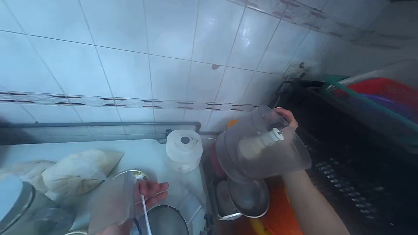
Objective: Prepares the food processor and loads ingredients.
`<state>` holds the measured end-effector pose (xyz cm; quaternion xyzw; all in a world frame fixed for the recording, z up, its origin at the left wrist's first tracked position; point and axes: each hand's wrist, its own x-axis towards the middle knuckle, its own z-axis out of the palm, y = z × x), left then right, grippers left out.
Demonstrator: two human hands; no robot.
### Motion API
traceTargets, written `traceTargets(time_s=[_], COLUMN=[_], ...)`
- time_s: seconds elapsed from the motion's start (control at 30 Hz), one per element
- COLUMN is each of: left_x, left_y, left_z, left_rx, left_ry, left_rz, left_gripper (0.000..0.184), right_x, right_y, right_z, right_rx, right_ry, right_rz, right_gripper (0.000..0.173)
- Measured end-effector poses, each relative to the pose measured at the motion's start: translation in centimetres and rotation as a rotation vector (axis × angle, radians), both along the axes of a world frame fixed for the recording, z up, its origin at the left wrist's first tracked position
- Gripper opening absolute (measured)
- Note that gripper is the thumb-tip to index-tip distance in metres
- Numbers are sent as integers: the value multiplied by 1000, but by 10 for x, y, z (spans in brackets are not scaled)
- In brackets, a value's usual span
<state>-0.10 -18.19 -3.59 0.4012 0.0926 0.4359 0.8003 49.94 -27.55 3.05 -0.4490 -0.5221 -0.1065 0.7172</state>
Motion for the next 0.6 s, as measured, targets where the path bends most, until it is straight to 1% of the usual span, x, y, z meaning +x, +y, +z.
traceTargets(time_s=[0.07,0.1,0.23,0.3,0.33,0.4,0.53,0.6], left_x=[-5,-6,0,10,15,24,36,38], left_y=[1,1,1,0,0,-1,-6,-7], left_z=[-3,-4,-6,-4,-2,2,12,14], left_rx=[-9,-17,-57,-63,-64,-55,-39,-28], left_ry=[18,19,-15,-38,-53,-69,-61,-63], left_rz=[29,43,76,81,74,60,75,77], left_gripper=[28,28,28,28,28,31,39,39], right_x=[-34,-48,-107,-133,-140,-144,-135,-132], right_y=[7,10,16,18,22,32,48,50], right_z=[19,30,67,73,73,72,68,68], right_rx=[-14,-1,47,51,68,96,139,146], right_ry=[-52,-129,-636,-807,-848,-860,-752,-714], right_rz=[-72,-102,-240,-282,-292,-289,-190,-171], right_gripper=[14,13,12,10,9,8,12,11])
